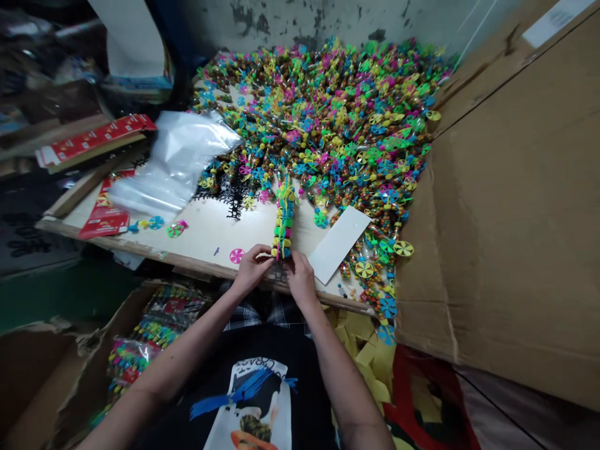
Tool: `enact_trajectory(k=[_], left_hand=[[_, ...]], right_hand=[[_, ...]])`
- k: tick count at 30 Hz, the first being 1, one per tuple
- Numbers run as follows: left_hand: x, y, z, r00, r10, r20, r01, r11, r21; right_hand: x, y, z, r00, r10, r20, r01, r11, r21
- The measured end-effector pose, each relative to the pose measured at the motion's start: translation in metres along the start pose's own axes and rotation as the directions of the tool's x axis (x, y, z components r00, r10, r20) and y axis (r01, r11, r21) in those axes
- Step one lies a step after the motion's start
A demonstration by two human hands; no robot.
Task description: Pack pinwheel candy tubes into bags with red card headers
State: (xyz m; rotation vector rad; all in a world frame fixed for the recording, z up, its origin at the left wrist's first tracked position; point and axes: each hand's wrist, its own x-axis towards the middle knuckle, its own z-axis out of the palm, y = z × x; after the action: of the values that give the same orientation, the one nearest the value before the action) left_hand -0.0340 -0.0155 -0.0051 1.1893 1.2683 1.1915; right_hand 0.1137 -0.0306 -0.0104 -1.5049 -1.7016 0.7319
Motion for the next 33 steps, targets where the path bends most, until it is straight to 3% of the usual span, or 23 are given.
enact_trajectory(k=[4,8,14,17,21,26,29,33], left_hand=[[0.015,0.011,-0.028,0.997,0.061,0.055,-0.07,0.981,0.178],[0.079,0.031,-0.054,0.978,0.201,-0.06,-0.164,0.909,0.383],[0.2,0.045,-0.044,0.948,0.314,-0.048,-0.208,0.728,0.654],[0.234,0.047,-0.038,0.945,0.314,0.097,-0.266,0.561,0.784],[0.254,0.047,-0.028,0.909,0.197,0.366,-0.413,0.335,0.847],[0.26,0.042,-0.007,0.872,0.104,0.478,-0.489,0.251,0.836],[0.261,0.039,0.002,0.844,0.115,0.524,-0.536,0.176,0.825],[0.263,0.041,-0.006,0.812,0.202,0.547,-0.58,0.175,0.796]], right_hand=[[0.021,0.01,-0.035,0.997,-0.024,0.073,0.026,0.999,-0.035],[0.082,0.026,-0.06,0.996,-0.041,-0.082,0.023,0.978,-0.209],[0.171,0.042,-0.042,0.994,-0.068,-0.081,0.013,0.841,-0.542],[0.192,0.043,-0.038,0.993,-0.11,0.043,0.114,0.804,-0.583],[0.208,0.045,-0.046,0.941,-0.196,0.277,0.319,0.787,-0.528],[0.217,0.052,-0.059,0.896,-0.227,0.382,0.421,0.711,-0.564],[0.21,0.057,-0.07,0.904,-0.27,0.331,0.414,0.747,-0.52],[0.173,0.058,-0.084,0.968,-0.236,0.08,0.249,0.899,-0.359]])
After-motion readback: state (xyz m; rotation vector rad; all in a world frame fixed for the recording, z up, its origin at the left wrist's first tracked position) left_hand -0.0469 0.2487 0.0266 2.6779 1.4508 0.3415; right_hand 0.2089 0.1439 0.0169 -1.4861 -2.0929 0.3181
